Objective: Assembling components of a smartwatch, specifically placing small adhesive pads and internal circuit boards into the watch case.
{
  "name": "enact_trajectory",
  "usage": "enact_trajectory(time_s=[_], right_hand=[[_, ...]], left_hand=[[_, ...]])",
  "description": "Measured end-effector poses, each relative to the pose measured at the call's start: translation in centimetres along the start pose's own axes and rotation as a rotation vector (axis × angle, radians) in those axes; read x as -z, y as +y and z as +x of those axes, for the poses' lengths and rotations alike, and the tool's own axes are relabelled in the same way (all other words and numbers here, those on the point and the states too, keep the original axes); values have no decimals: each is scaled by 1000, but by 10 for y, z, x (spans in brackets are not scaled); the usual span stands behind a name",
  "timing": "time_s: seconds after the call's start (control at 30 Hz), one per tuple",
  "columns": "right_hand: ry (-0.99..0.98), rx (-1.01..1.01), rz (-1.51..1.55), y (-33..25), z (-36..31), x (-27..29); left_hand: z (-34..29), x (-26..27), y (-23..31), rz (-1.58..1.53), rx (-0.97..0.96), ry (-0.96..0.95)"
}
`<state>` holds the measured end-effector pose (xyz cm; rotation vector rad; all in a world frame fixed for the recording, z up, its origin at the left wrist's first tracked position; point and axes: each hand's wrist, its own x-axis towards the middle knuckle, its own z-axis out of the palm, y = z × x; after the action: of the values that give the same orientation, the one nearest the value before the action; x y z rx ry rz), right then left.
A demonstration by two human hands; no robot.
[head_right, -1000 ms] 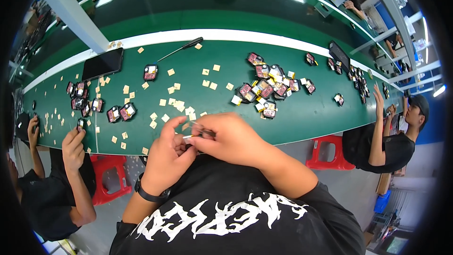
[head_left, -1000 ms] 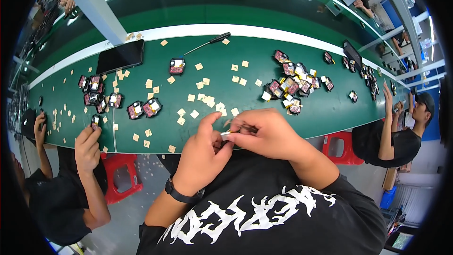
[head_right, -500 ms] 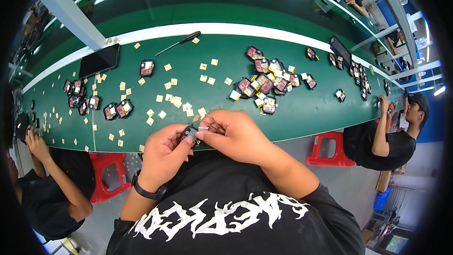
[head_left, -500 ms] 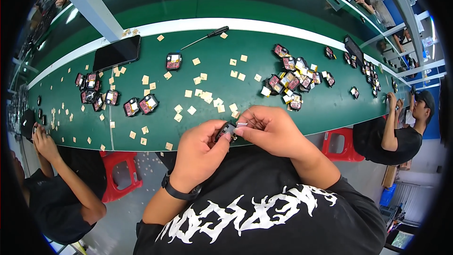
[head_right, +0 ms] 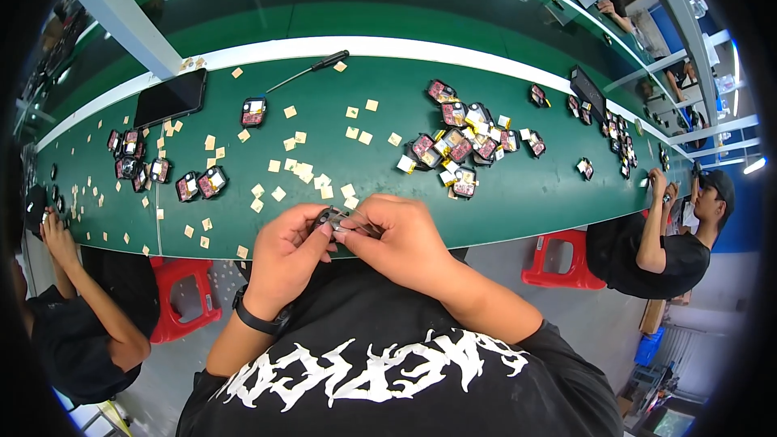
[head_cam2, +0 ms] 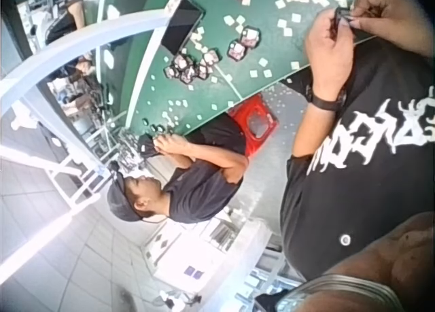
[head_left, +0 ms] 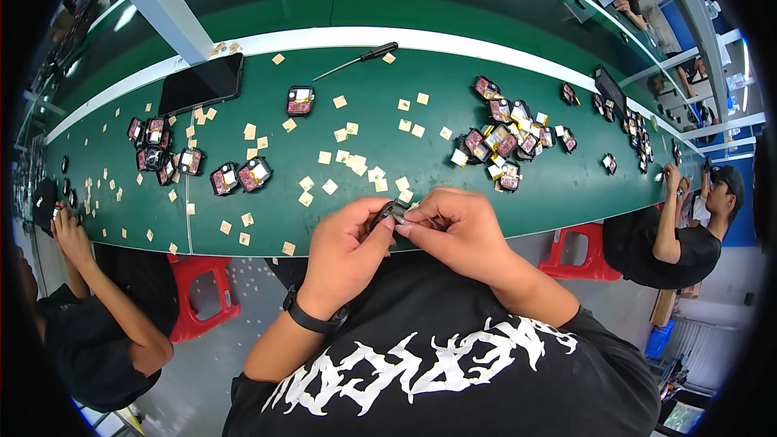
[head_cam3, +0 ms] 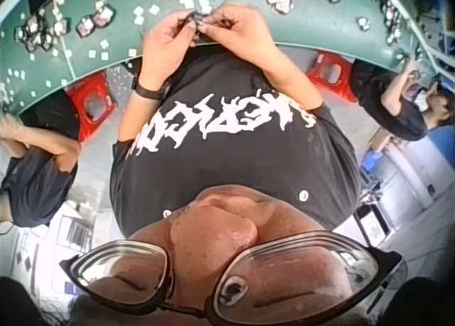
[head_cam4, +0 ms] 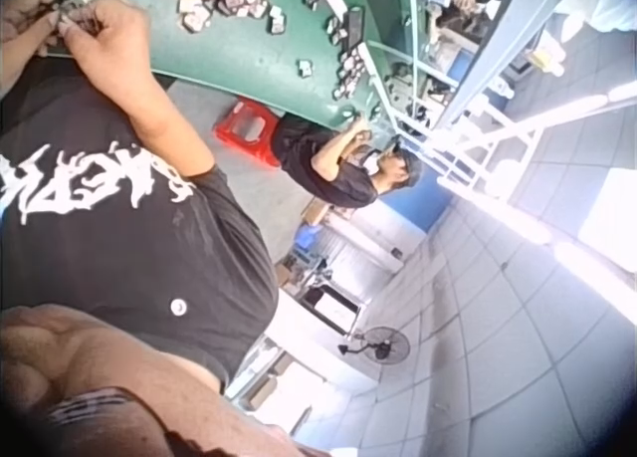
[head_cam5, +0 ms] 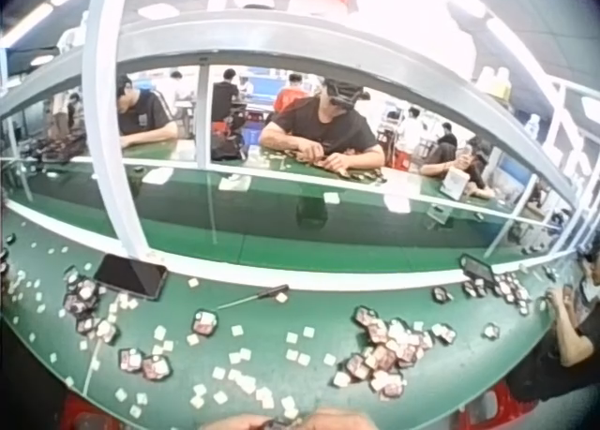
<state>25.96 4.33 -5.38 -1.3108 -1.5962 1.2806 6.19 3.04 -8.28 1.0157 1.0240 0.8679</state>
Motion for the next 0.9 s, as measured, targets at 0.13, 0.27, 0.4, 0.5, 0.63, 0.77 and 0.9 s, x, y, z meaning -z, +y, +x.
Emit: enact_trajectory(time_s=[0.13,0.27,0.4,0.5,0.63,0.77,0.9], right_hand=[[-17,-47,1,6,4,2],[-24,-111,83,10,6,1],[5,-69,89,14,9,-5],[-3,-24,72,16,11,-6],[-9,-193,7,9,18,-1],[-122,-326,138,8,28,3],[-160,-417,124,-5,30,1]], left_hand=[[0,2,1,0,15,-12],[0,-1,0,17,-37,12],[-1,1,-2,48,-89,-7],[-2,3,0,97,-108,-18],[-3,9,0,174,-155,-79],[-4,14,4,241,-200,-124],[-3,20,1,311,-265,-156]])
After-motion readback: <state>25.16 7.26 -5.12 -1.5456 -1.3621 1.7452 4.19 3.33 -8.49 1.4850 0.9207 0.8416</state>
